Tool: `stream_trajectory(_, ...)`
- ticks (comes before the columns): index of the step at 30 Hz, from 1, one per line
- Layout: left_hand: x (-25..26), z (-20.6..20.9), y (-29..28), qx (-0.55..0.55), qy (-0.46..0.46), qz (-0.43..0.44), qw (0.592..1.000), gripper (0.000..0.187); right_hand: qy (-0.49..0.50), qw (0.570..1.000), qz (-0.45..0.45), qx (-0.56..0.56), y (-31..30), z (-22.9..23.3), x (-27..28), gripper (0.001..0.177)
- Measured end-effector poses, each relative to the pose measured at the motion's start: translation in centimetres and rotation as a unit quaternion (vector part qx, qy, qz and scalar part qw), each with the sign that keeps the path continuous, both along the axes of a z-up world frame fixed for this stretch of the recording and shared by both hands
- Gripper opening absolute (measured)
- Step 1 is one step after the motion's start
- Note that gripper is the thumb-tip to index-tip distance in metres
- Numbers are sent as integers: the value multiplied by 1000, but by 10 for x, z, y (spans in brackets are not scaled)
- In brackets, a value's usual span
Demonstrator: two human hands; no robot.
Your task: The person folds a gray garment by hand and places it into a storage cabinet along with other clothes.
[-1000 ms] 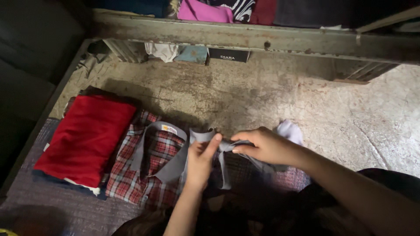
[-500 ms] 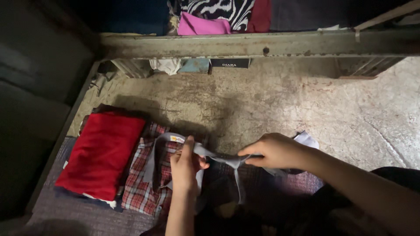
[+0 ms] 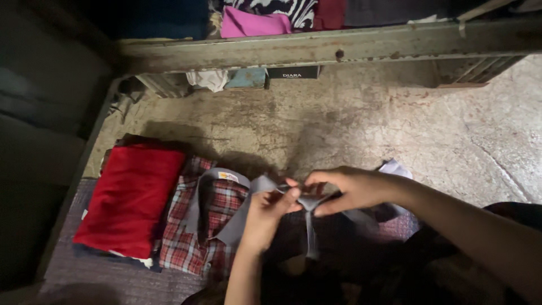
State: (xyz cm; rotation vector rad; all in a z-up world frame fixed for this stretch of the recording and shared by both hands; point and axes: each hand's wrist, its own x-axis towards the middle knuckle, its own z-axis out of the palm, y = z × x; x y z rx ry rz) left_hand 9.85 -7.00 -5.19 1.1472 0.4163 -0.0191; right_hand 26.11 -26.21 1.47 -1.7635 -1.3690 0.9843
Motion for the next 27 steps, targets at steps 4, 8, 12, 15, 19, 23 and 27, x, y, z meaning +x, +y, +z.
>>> stream_trajectory(4, 0, 7, -25, -15, -30, -9, 999, 22, 116, 993, -27, -7, 8, -9, -12, 56)
stream_trajectory(8, 3, 7, -24, 98, -24, 19, 995, 25, 109, 990, -78, -34, 5, -11, -7, 53)
stream_trajectory(12, 8, 6, -23, -79, -21, 71, 994, 17, 81, 991, -105, -24, 6, -19, 0, 22)
stream_trajectory(15, 8, 15, -19, -124, -2, 31, 992, 17, 57, 985, -140, -86, 2, -16, 4, 19)
stream_trajectory(19, 10, 24, -21, -92, 28, 48, 994, 17, 38, 995, -90, -9, 3, -9, -7, 27)
stream_trajectory(23, 7, 21, -13, -218, -29, 98, 970, 19, 35, 988, -141, 61, 6, -4, -11, 35)
stream_trajectory(27, 3, 22, -15, -247, -27, 84, 965, 20, 56, 992, -108, 20, 5, -14, -9, 24)
